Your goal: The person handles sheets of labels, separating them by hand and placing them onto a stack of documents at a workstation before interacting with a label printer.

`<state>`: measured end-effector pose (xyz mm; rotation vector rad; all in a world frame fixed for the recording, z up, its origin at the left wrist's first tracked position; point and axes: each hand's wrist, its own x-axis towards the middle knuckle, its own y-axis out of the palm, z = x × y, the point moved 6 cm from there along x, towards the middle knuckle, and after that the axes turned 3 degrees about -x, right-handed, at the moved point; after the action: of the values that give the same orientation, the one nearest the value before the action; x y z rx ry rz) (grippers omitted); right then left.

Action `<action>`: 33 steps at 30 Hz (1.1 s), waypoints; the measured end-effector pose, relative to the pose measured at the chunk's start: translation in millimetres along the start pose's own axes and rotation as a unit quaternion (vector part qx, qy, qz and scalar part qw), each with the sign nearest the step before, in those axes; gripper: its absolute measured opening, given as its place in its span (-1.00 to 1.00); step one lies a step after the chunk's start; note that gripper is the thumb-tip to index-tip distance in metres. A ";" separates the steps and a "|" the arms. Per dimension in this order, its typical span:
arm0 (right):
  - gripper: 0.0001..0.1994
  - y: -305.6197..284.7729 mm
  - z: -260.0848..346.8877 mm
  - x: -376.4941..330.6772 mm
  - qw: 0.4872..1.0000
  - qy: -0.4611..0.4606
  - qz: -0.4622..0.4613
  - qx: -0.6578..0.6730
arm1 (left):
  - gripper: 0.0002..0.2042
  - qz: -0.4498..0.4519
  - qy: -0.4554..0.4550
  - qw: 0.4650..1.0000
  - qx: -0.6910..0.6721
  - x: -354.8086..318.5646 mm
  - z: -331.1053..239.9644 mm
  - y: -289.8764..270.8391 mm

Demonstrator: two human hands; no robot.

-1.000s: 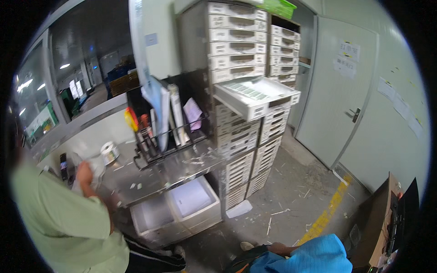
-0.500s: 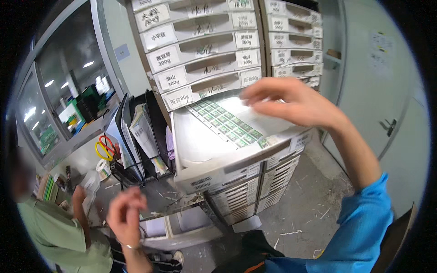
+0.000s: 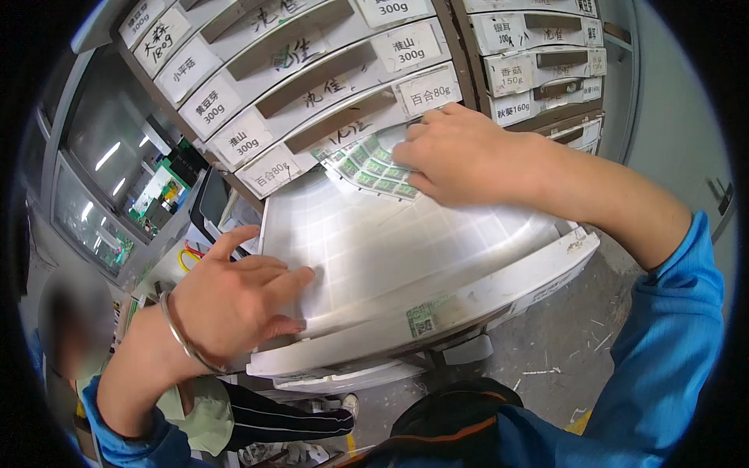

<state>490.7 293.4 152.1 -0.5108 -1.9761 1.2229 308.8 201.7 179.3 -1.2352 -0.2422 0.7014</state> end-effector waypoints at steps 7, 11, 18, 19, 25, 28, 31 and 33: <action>-0.81 -2.1 4.4 6.3 0.991 -0.040 -0.007 0.131 | -0.77 -0.105 0.045 0.992 0.048 -8.0 2.7 -27.4; -0.76 -24.9 18.3 5.1 0.970 -0.069 -0.066 0.224 | -0.87 -0.242 0.105 0.890 -0.371 -43.0 -3.7 -33.5; -0.56 -2.4 16.9 -0.7 0.980 0.016 0.104 0.171 | -0.85 -0.206 0.271 0.723 -0.601 -72.5 -37.6 -22.5; -0.51 -3.5 21.8 -3.6 0.985 0.006 0.080 0.154 | -0.87 -0.260 0.196 0.718 -0.616 -78.5 -33.1 -23.4; -0.56 4.1 6.1 -7.8 0.999 0.031 0.025 0.029 | -0.56 -0.201 0.017 0.971 -0.131 -33.5 8.2 -44.8; -0.62 6.5 11.0 -2.3 0.997 0.033 0.053 0.051 | -0.57 -0.174 0.012 0.984 -0.047 -10.0 11.1 -12.5; -0.71 12.2 12.9 -3.4 0.999 0.025 0.040 0.010 | -0.65 -0.035 0.006 0.999 0.003 4.4 9.3 6.7; -0.74 15.6 13.2 -1.9 0.998 0.024 0.052 0.005 | -0.69 0.093 0.053 0.990 0.089 8.2 -13.1 -5.1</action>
<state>481.1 291.6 134.1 -0.6407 -1.9228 1.2712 323.9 195.7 178.0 -1.1280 0.0248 0.7964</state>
